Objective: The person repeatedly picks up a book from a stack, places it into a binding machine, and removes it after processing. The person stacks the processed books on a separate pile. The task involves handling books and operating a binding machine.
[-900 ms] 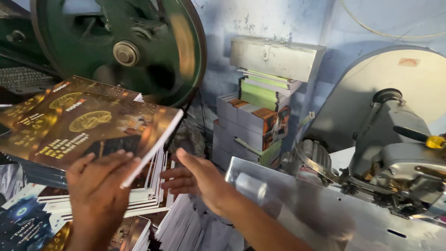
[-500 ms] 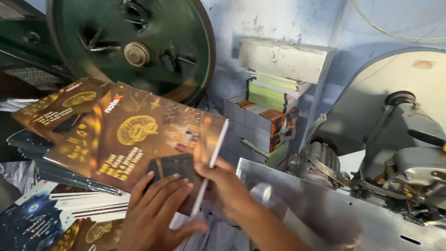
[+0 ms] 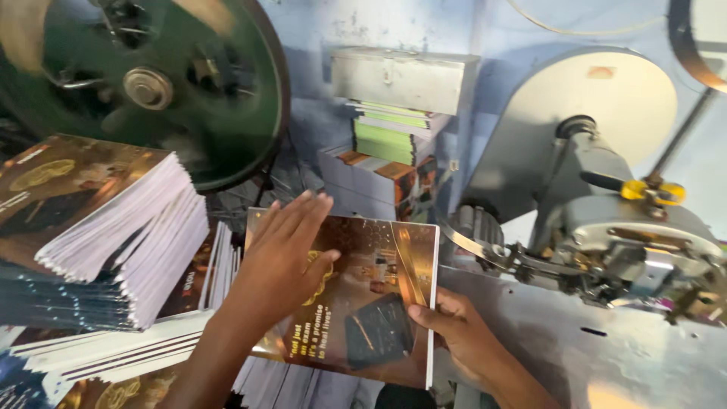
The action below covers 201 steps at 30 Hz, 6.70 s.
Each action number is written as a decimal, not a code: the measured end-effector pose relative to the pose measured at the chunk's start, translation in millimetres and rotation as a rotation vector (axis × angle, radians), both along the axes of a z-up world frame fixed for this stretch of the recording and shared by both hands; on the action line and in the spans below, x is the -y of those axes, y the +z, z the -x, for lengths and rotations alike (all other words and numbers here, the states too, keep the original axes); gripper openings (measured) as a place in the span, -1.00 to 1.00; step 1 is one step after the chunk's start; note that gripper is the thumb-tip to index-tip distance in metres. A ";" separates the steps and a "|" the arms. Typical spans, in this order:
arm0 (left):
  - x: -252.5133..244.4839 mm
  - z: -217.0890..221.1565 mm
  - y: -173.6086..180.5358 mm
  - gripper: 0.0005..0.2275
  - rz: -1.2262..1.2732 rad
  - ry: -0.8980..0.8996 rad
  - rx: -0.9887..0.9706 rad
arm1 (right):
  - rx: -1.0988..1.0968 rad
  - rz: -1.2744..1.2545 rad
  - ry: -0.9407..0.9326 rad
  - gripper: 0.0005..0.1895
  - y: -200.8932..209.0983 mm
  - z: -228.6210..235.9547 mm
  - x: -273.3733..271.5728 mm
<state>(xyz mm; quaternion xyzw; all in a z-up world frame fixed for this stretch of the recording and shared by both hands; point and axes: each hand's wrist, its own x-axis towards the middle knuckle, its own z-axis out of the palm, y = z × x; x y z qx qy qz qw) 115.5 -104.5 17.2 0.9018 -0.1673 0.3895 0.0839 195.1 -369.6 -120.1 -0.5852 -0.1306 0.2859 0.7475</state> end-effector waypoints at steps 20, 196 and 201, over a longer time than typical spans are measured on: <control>77.6 -55.0 -50.5 -0.69 0.159 -0.332 -0.057 | 0.086 -0.037 -0.196 -0.57 -53.4 -1.2 105.3; 220.4 -104.4 -204.7 -0.75 0.740 0.076 -0.160 | 1.159 1.179 -0.650 -0.32 -45.2 -38.2 280.5; 219.3 -104.1 -201.0 -0.70 0.703 0.032 -0.309 | 1.278 1.177 -0.742 -0.37 -49.1 -40.3 276.8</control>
